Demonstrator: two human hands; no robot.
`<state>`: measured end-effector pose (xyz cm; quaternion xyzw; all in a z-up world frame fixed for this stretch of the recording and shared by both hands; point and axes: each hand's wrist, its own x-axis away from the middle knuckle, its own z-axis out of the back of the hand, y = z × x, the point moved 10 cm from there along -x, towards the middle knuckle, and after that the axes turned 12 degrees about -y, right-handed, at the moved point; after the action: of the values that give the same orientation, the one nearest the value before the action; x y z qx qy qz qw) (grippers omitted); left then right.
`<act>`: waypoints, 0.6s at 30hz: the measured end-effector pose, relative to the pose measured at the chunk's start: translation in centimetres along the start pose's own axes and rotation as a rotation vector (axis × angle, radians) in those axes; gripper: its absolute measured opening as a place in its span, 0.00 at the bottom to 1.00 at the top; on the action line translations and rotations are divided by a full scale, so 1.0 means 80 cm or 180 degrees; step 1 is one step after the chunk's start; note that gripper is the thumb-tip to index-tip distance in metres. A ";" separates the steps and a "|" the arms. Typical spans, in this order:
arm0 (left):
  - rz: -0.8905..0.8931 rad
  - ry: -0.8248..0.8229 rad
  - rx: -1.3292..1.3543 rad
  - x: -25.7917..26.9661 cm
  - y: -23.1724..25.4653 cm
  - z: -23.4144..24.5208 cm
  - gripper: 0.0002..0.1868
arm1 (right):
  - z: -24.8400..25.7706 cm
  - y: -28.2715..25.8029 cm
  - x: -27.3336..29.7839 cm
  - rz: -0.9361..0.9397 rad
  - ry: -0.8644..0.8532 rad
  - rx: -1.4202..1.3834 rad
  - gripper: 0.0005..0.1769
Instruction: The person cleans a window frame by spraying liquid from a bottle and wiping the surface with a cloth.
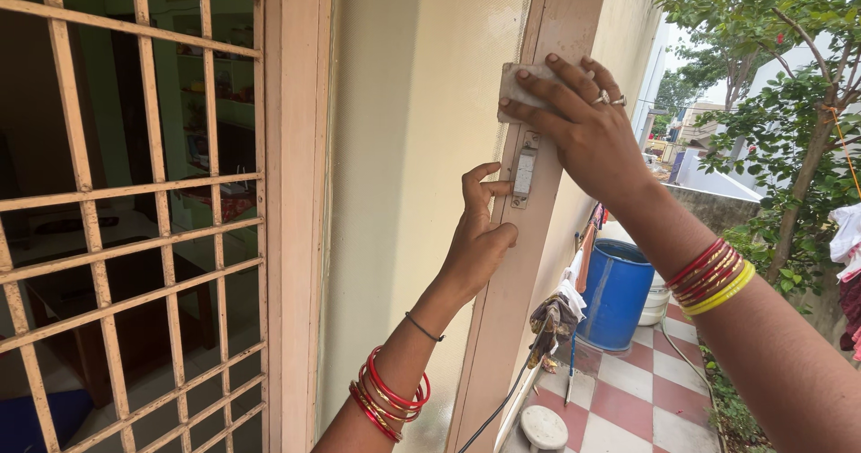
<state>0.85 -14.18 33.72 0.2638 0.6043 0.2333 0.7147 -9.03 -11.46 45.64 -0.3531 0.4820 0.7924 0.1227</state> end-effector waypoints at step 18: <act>-0.0028 -0.0010 -0.0720 0.002 0.021 0.001 0.47 | 0.013 0.000 0.005 -0.0090 0.0103 0.0060 0.24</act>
<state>0.91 -12.84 34.71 0.1791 0.5741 0.2965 0.7419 -9.83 -10.65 45.67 -0.3715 0.4864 0.7802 0.1294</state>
